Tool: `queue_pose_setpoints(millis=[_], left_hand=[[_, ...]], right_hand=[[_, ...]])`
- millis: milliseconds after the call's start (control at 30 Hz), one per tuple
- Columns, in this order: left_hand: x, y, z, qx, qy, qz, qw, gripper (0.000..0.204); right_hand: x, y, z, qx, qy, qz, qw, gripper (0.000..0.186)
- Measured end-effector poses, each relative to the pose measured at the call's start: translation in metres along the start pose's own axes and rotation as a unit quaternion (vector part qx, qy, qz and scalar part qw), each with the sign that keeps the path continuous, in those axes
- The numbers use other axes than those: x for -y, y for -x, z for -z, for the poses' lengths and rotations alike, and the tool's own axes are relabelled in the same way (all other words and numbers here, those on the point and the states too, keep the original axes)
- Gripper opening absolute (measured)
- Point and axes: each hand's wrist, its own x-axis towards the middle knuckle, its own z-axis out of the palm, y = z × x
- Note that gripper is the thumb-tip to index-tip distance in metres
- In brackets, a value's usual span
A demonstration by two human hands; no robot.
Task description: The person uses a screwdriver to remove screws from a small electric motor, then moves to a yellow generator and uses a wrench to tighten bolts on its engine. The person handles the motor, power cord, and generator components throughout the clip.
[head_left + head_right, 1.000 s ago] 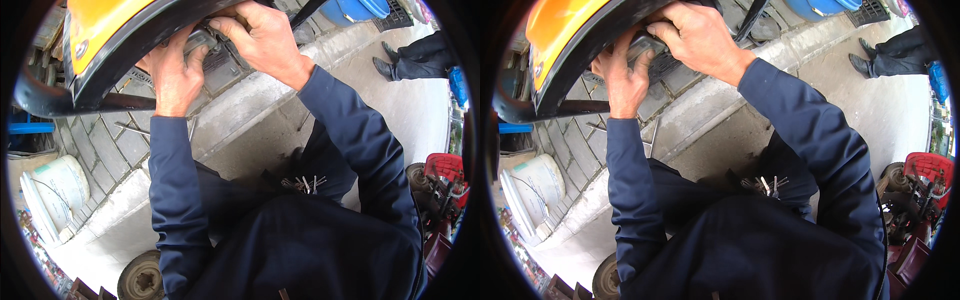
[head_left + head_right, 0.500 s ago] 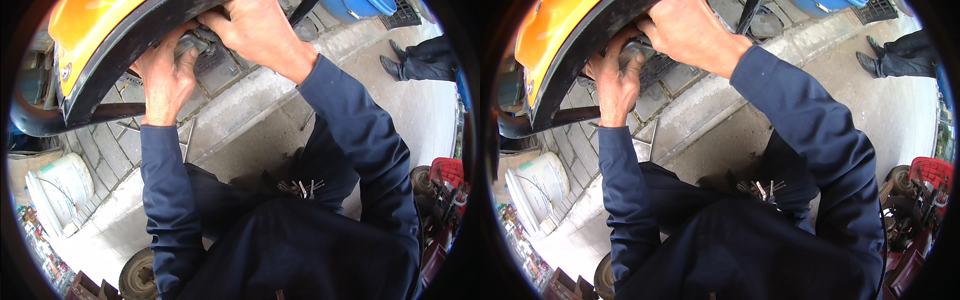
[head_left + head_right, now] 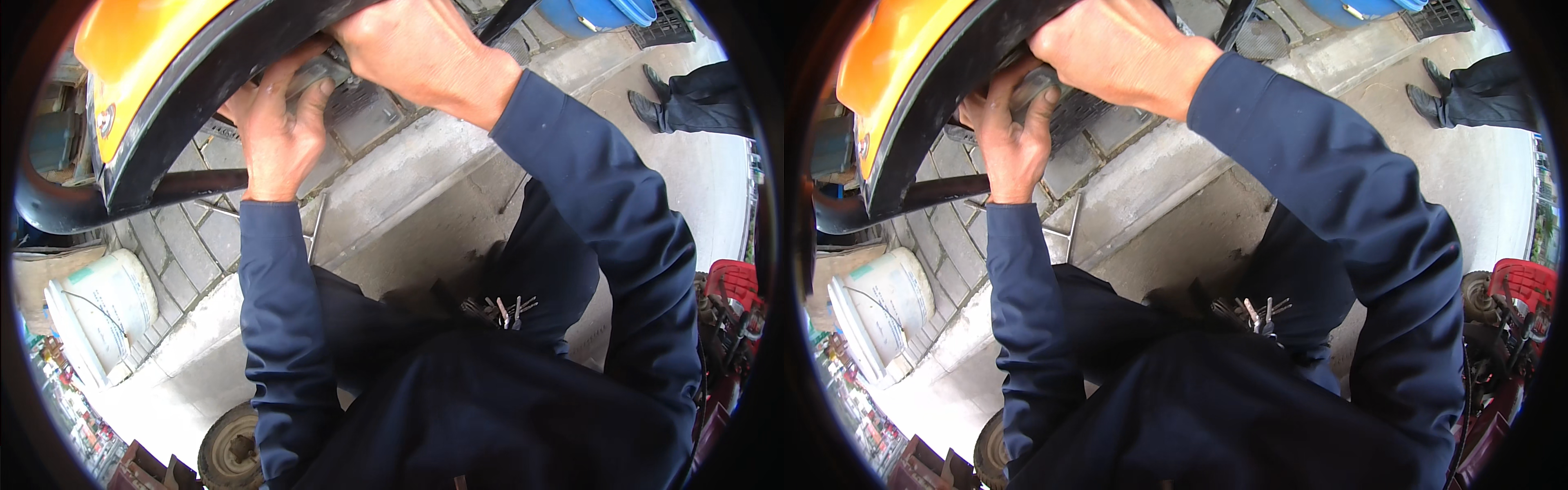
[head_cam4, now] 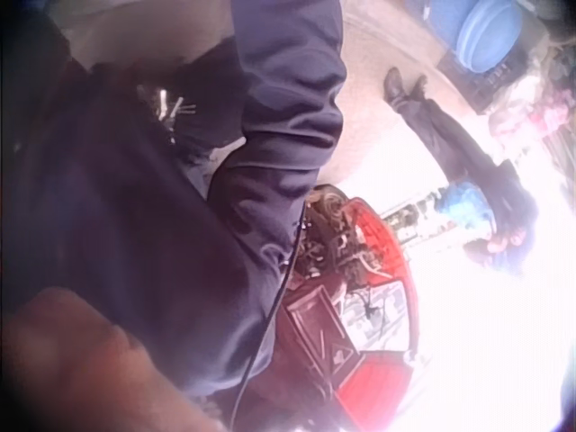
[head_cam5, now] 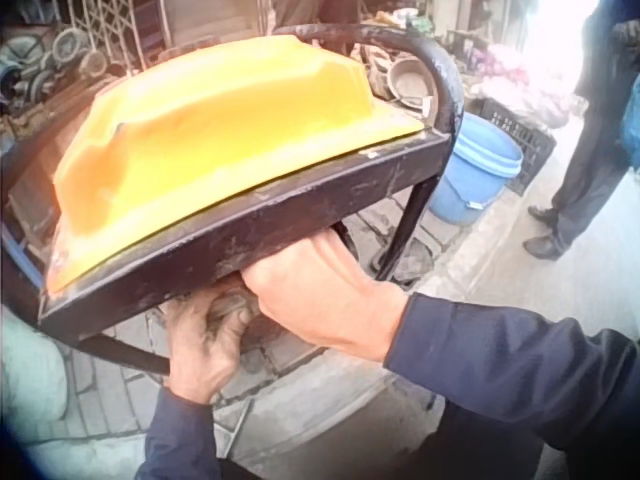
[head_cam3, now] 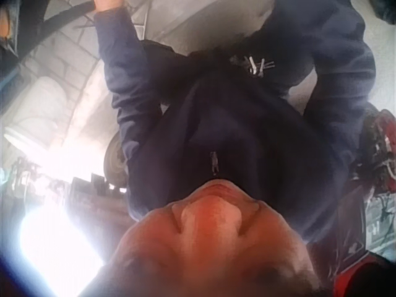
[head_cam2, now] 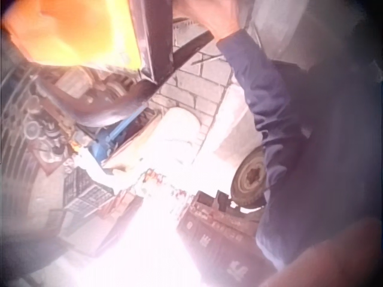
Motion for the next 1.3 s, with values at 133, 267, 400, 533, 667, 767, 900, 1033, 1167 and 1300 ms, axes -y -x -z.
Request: queue_pose_setpoints(millis=[133,267,400,533,667,767,900,1033,1167,1300], left_hand=[[0.003,0.001,-0.004,-0.021,0.036,0.002,0.999,0.045],[0.008,0.0,-0.005,-0.028,0.016,-0.02,0.999,0.043],[0.009,0.002,-0.006,-0.036,0.012,-0.016,0.999,0.042],[0.01,0.002,-0.007,-0.048,0.007,-0.032,0.998,0.042],[0.011,0.002,-0.006,-0.035,0.016,-0.021,0.999,0.043],[0.009,0.001,-0.005,-0.039,0.011,-0.032,0.999,0.044],[0.005,0.002,-0.005,-0.028,-0.001,0.001,1.0,0.057],[0.005,0.0,-0.005,-0.033,-0.017,0.012,0.999,0.069],[0.006,0.001,-0.007,-0.028,-0.02,0.015,0.999,0.072],[0.007,0.001,-0.006,-0.027,-0.01,0.008,1.0,0.07]], right_hand=[[0.003,-0.001,-0.006,-0.005,0.001,-0.009,1.0,0.026],[0.004,-0.002,-0.011,-0.036,-0.079,-0.049,0.995,0.03],[0.006,-0.004,-0.011,-0.065,-0.088,-0.05,0.993,0.028],[0.009,-0.001,-0.006,-0.057,-0.13,-0.069,0.988,0.024],[0.012,0.004,-0.002,-0.039,-0.163,-0.107,0.98,0.022],[0.01,0.003,-0.003,-0.055,-0.18,-0.082,0.979,0.023],[0.007,0.003,-0.001,-0.044,-0.158,-0.086,0.983,0.025],[0.008,0.006,0.01,-0.022,-0.135,-0.083,0.987,0.026],[0.008,0.002,0.009,0.02,-0.105,-0.075,0.991,0.025],[0.013,0.004,0.013,0.141,-0.034,-0.156,0.977,0.027]])
